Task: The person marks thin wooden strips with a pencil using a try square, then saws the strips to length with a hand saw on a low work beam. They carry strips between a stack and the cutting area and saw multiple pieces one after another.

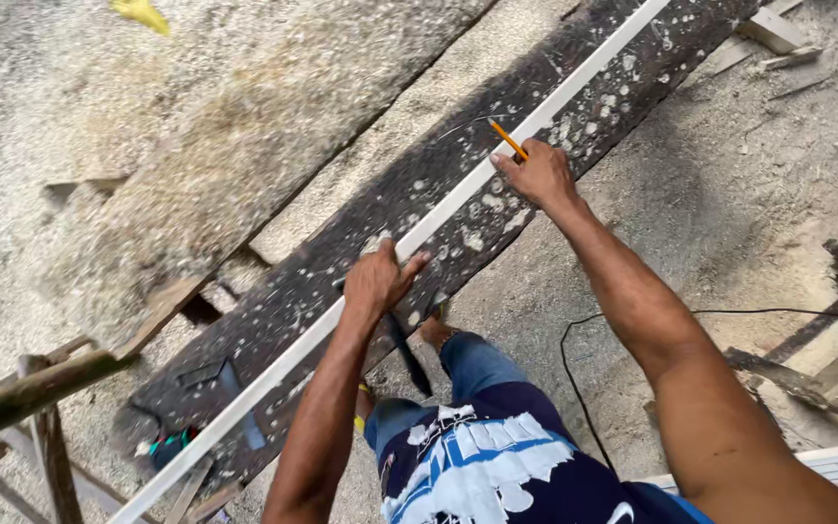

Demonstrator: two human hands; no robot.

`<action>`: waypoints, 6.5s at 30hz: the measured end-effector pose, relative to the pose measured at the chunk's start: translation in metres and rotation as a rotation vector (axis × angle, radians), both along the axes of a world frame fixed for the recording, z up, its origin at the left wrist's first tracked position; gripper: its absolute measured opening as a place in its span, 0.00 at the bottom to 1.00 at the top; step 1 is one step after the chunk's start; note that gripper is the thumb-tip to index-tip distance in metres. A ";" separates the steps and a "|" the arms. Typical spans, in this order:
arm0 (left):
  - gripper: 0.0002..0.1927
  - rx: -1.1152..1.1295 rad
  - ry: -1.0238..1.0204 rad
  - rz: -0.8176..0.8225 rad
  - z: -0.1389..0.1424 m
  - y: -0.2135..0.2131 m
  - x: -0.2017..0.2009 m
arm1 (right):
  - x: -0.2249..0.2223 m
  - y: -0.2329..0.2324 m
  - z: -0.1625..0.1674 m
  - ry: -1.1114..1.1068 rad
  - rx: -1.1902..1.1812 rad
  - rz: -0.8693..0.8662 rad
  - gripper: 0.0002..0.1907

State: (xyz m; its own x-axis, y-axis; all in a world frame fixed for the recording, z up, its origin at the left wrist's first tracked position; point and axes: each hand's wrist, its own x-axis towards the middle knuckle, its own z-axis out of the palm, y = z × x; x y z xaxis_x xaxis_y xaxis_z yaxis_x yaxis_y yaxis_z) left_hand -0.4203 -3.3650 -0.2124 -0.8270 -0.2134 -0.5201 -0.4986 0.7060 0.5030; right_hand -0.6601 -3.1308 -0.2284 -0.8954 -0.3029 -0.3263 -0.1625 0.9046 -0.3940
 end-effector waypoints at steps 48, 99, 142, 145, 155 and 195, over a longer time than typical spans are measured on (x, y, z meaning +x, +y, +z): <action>0.12 -0.458 0.072 -0.131 -0.103 0.171 -0.330 | -0.246 0.182 -0.109 0.223 -0.200 0.215 0.09; 0.22 0.883 0.587 -2.084 0.070 1.093 -0.413 | 0.021 0.836 0.105 0.689 0.074 -1.763 0.12; 0.20 1.579 -0.119 -2.976 0.052 0.892 0.383 | 0.637 0.432 0.106 0.860 0.747 -2.951 0.12; 0.19 1.427 -0.266 -3.098 0.045 0.880 0.462 | 0.706 0.423 0.108 0.815 0.725 -3.007 0.13; 0.19 1.307 -0.415 -3.318 0.082 0.870 0.657 | 0.887 0.434 0.139 0.853 0.585 -3.024 0.10; 0.18 0.938 0.066 -2.173 0.056 1.085 1.202 | 1.641 0.784 0.123 0.641 0.089 -1.818 0.10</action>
State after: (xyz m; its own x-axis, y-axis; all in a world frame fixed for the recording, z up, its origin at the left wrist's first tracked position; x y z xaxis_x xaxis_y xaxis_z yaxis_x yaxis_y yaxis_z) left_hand 0.7822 -2.2795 -0.1566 0.5421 0.8341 0.1026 0.3851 -0.3550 0.8518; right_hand 0.9810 -2.3467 -0.1050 -0.0436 0.9846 0.1695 0.7740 0.1406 -0.6174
